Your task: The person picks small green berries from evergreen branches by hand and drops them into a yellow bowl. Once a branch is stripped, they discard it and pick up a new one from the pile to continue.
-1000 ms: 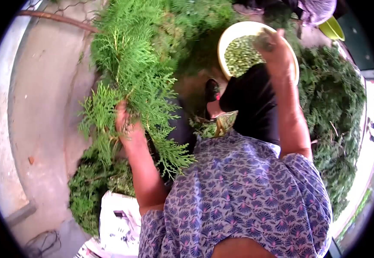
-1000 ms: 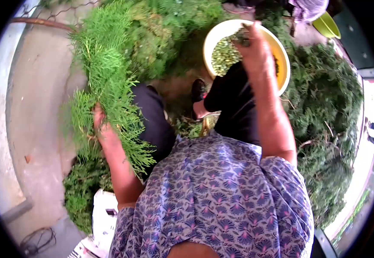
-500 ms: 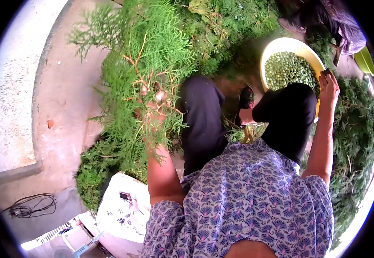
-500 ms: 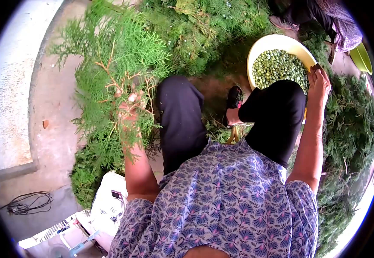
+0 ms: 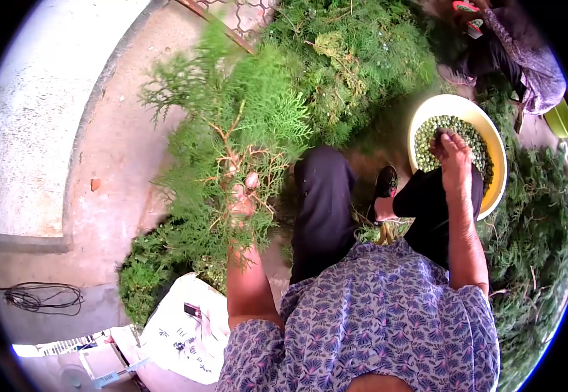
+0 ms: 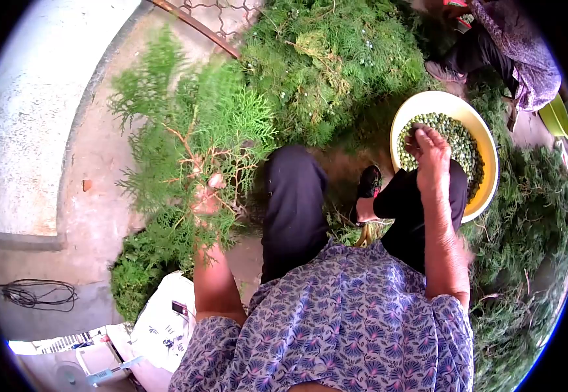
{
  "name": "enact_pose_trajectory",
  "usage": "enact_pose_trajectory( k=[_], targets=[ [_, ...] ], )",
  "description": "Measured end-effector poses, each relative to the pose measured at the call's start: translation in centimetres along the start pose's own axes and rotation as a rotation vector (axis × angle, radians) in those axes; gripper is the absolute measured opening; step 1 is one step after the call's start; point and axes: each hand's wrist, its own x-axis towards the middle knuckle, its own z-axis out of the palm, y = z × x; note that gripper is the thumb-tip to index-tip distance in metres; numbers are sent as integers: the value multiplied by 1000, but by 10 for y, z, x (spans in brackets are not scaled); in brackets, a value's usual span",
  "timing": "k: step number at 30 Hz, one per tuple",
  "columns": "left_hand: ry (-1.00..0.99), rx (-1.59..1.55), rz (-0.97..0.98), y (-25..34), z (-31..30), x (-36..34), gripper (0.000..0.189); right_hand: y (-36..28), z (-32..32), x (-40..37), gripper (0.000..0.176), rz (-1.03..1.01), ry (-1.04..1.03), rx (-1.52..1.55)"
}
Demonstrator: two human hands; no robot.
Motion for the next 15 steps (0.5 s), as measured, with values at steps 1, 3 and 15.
enact_pose_trajectory(
  k=[1, 3, 15],
  targets=[
    [-72, -504, -149, -2, 4, -8, 48, -2, 9, -4, 20, 9, -17, -7],
    [-92, -902, -249, -10, 13, -18, 50, -12, 34, -18, 21, 24, -48, -54],
    [1021, 1091, 20, -33, 146, 42, 44, -65, 109, -55, 15, -288, -224, -11]
  ],
)
